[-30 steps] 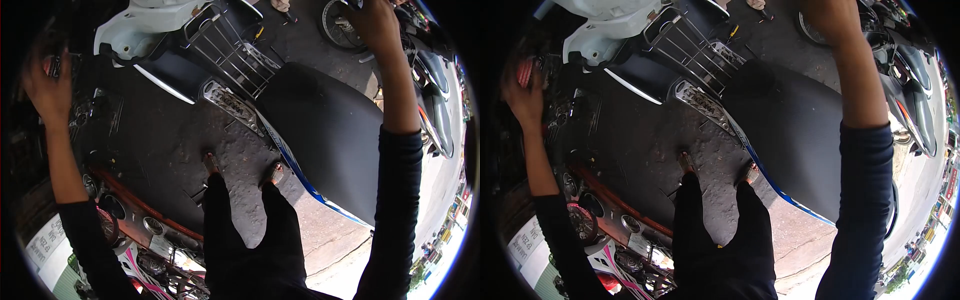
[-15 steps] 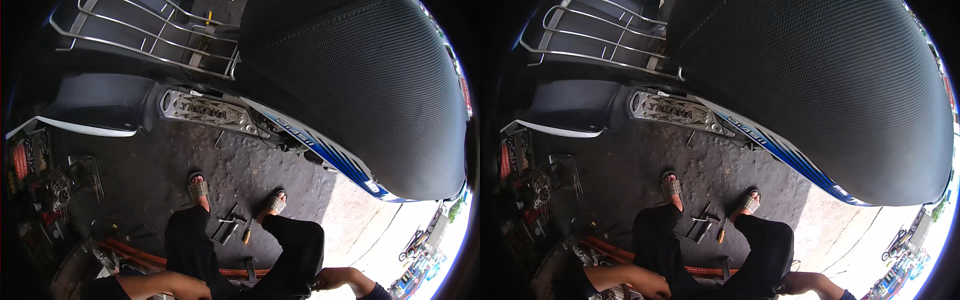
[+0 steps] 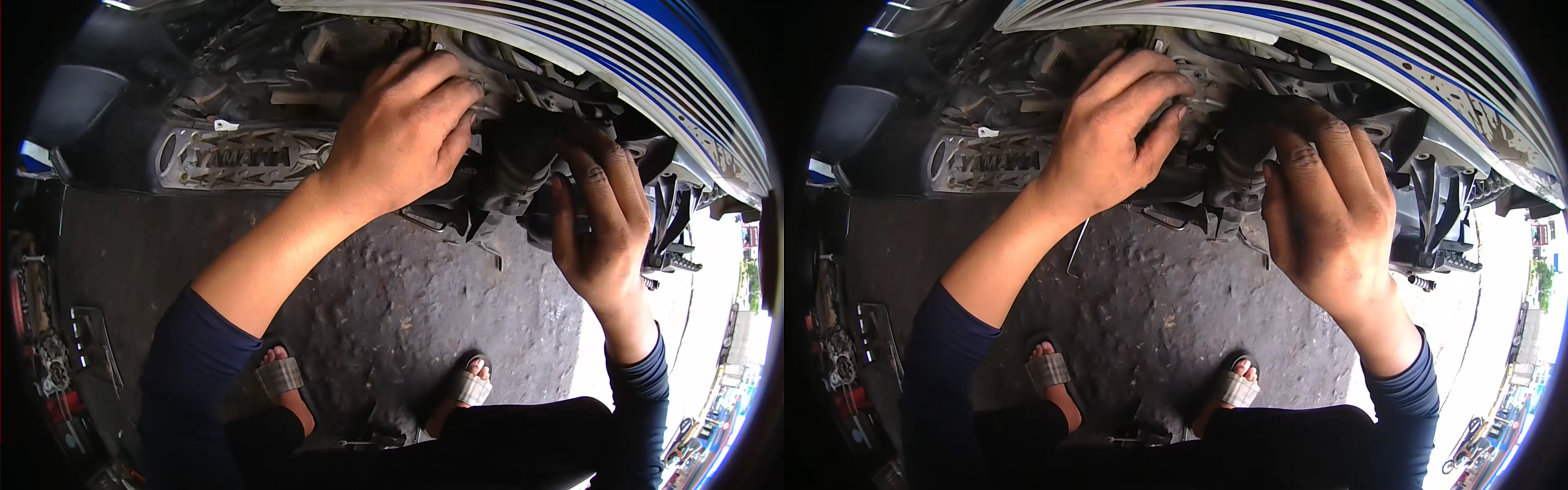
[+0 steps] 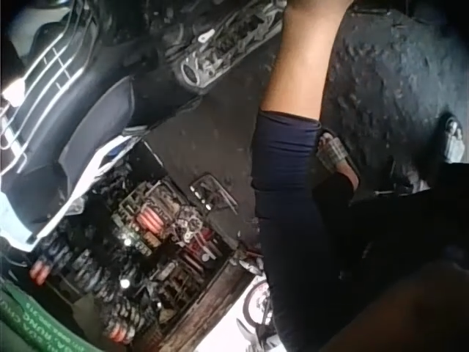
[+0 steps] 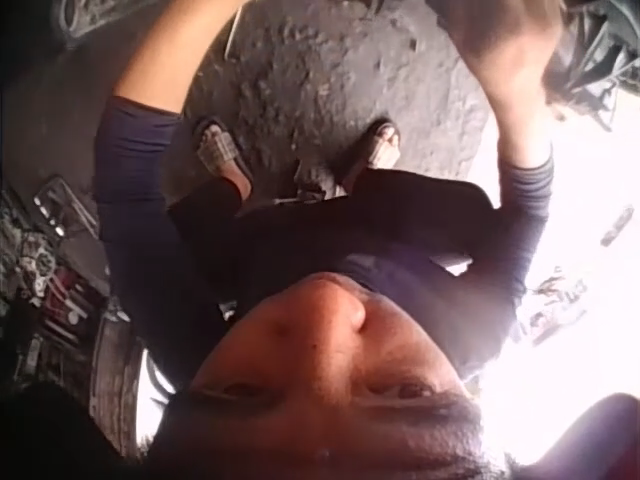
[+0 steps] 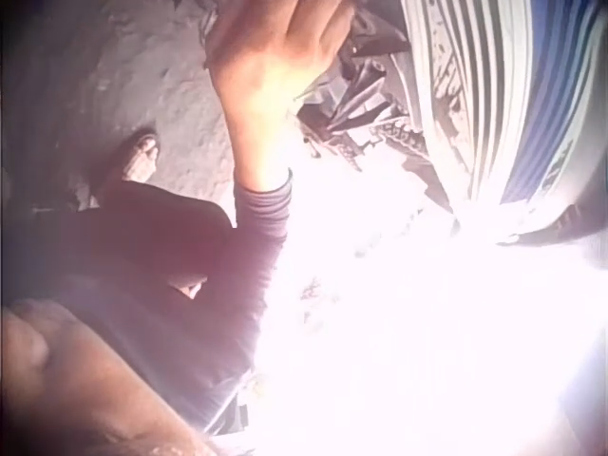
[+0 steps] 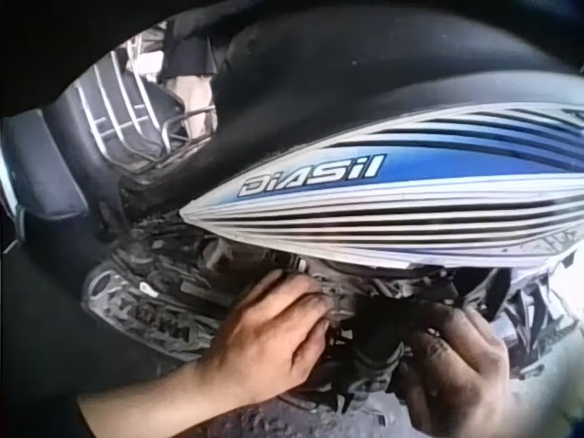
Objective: Disassembling and inspecting components of a Yamaha scooter, including removing body panels and checking connections.
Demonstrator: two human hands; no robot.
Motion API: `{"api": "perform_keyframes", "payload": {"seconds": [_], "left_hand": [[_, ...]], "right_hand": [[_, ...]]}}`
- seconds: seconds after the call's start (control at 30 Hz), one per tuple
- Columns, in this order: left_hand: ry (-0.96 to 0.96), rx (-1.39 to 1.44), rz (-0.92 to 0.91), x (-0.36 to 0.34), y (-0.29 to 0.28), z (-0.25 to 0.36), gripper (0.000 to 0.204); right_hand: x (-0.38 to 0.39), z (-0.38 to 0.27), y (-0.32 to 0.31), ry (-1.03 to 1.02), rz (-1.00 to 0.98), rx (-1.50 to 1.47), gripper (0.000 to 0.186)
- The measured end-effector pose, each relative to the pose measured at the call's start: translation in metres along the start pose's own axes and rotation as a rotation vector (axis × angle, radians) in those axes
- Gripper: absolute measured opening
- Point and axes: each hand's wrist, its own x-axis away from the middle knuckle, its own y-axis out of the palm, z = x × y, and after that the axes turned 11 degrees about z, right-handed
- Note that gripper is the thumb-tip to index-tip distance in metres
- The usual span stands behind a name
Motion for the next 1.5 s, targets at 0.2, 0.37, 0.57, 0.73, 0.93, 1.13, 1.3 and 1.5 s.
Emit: {"api": "perform_keyframes", "payload": {"seconds": [0.2,0.37,0.57,0.73,0.93,1.13,1.3,1.5], "left_hand": [[-0.624,-0.058,0.070,-0.028,0.044,-0.004,0.019],[-0.596,0.327,0.294,-0.036,0.052,-0.015,0.027],[-0.446,0.167,0.273,-0.044,0.060,-0.008,0.024],[-0.450,-0.024,0.223,-0.043,0.060,-0.004,0.028],[-0.438,0.248,0.243,-0.046,0.060,0.001,0.029],[-0.394,0.478,0.276,-0.044,0.056,-0.011,0.026],[-0.367,0.501,0.332,-0.045,0.056,-0.009,0.028],[-0.256,0.658,0.395,-0.047,0.063,-0.022,0.028]], "right_hand": [[-0.020,-0.016,0.030,-0.060,0.032,0.016,0.034],[-0.041,-0.014,0.051,0.132,0.001,0.007,0.036],[-0.057,0.020,0.056,0.263,-0.051,0.037,0.017],[-0.057,0.037,0.086,0.159,-0.080,0.139,0.022],[-0.057,0.034,0.087,0.306,0.157,0.176,0.024],[-0.050,0.033,0.103,0.468,0.220,0.469,0.028],[-0.044,0.041,0.101,0.309,0.359,0.501,0.024],[-0.045,0.046,0.101,0.105,0.493,0.356,0.024]]}}
